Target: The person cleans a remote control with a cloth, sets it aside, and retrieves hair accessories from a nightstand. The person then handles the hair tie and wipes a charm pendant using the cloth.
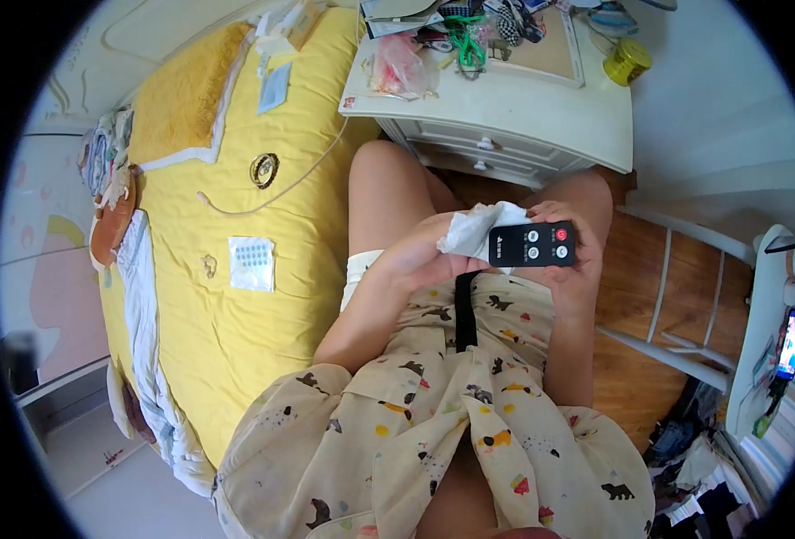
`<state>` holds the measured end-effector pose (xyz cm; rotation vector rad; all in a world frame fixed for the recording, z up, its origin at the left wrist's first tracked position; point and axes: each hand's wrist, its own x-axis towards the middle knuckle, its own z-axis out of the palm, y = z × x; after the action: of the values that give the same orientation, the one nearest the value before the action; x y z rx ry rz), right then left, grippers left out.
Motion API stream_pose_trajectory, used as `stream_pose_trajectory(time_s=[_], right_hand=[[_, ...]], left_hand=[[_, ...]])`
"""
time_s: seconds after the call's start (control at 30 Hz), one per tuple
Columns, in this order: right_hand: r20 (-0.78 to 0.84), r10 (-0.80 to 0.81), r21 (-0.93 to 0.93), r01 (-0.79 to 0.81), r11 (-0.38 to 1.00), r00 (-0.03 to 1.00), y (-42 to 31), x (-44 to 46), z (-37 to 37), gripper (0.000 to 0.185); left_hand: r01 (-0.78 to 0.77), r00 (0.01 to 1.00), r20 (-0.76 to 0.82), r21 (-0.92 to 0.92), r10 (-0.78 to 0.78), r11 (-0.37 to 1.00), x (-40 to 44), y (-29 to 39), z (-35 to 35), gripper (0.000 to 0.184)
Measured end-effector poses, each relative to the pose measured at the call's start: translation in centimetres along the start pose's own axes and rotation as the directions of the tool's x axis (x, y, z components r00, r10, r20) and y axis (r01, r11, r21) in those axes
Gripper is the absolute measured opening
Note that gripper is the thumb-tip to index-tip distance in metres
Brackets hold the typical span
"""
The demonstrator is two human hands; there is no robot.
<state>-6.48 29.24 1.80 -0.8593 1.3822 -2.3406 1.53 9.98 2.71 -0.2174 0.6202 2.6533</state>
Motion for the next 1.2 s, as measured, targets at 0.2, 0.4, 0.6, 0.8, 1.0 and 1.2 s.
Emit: stream_pose_trajectory(time_s=[0.2, 0.4, 0.6, 0.8, 1.0, 1.2], right_hand=[[-0.131, 0.098, 0.141, -0.079, 0.987, 0.987, -0.1, -0.7, 0.3, 0.054], [-0.222, 0.172, 0.181, -0.133, 0.974, 0.960, -0.2, -0.6, 1.4, 0.051], [-0.339, 0.126, 0.089, -0.102, 0.991, 0.932, 0.2, -0.6, 2.5, 0.048], [-0.442, 0.098, 0.073, -0.073, 0.995, 0.892, -0.1, -0.3, 3.0, 0.045], [-0.505, 0.080, 0.042, -0.068, 0.997, 0.859, -0.3, -0.2, 2.8, 0.041], [-0.463, 0.068, 0.051, -0.049, 0.997, 0.884, 0.1, -0.4, 1.9, 0.044]], left_hand=[[-0.120, 0.990, -0.082, -0.106, 0.112, 0.987, -0.3, 0.9, 1.6, 0.048], [-0.336, 0.940, 0.097, 0.446, 0.328, 0.830, -0.9, 0.0, 0.9, 0.044], [-0.336, 0.856, 0.220, 0.925, 0.468, 0.178, -1.2, 0.7, 3.3, 0.038], [-0.344, 0.789, 0.423, 0.905, 0.445, -0.251, -0.8, 1.4, 3.7, 0.039], [-0.395, 0.779, 0.520, 0.841, 0.350, -0.371, -1.1, 2.1, 3.4, 0.039], [-0.428, 0.747, 0.527, 0.848, 0.406, -0.313, -1.9, 2.8, 2.5, 0.030]])
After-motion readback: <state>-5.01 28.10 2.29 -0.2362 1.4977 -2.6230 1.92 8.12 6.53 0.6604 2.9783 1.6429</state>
